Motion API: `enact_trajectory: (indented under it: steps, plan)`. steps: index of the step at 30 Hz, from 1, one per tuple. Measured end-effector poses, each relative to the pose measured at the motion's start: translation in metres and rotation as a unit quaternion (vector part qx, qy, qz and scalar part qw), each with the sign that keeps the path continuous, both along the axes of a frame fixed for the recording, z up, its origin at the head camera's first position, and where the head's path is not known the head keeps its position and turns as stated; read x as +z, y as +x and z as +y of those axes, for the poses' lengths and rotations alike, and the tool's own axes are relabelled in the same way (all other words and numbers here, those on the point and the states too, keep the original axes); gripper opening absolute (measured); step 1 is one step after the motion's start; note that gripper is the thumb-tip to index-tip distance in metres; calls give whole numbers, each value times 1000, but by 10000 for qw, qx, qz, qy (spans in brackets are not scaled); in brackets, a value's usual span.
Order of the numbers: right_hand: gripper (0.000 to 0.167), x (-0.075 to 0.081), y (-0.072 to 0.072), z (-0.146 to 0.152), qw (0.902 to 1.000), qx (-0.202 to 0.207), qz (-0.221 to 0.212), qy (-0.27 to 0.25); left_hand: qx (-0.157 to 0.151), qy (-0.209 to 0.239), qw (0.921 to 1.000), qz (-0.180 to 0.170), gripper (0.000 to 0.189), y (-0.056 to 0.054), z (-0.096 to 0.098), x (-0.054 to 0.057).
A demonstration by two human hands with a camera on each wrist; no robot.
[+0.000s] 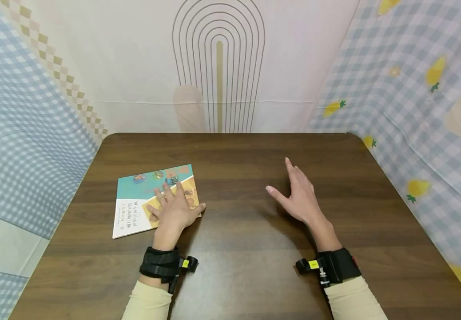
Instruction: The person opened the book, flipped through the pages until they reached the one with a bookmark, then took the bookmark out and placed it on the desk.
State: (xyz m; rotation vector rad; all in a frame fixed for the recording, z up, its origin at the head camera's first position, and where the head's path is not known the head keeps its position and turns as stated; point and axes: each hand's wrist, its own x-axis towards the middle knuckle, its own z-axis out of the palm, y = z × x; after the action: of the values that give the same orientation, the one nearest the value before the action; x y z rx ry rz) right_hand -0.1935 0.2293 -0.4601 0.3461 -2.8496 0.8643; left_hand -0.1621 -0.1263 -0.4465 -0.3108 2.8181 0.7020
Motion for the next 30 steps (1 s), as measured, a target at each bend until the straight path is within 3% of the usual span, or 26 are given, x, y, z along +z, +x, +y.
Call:
enact_trajectory:
  steps: [6,11,15,22,30]
  plan:
    - [91,-6,0,0,9928,86,-405,-1125,-605,-133,9981,59,106,-1,2,-1]
    - [70,-15,-5,-1,9701,169,-586,-2349,-998,-199,9943,325,101,0,0,-2]
    - [62,-19,-7,2,9567,219,-718,-2813,-1281,-215,9907,395,97,0,4,-2]
    - [51,-19,-11,3,9526,477,-839,-2884,-1824,97,9808,689,96,2,17,0]
    - [42,-23,-8,-5,9568,410,-751,-2778,-2584,698,9601,815,91,5,27,-8]
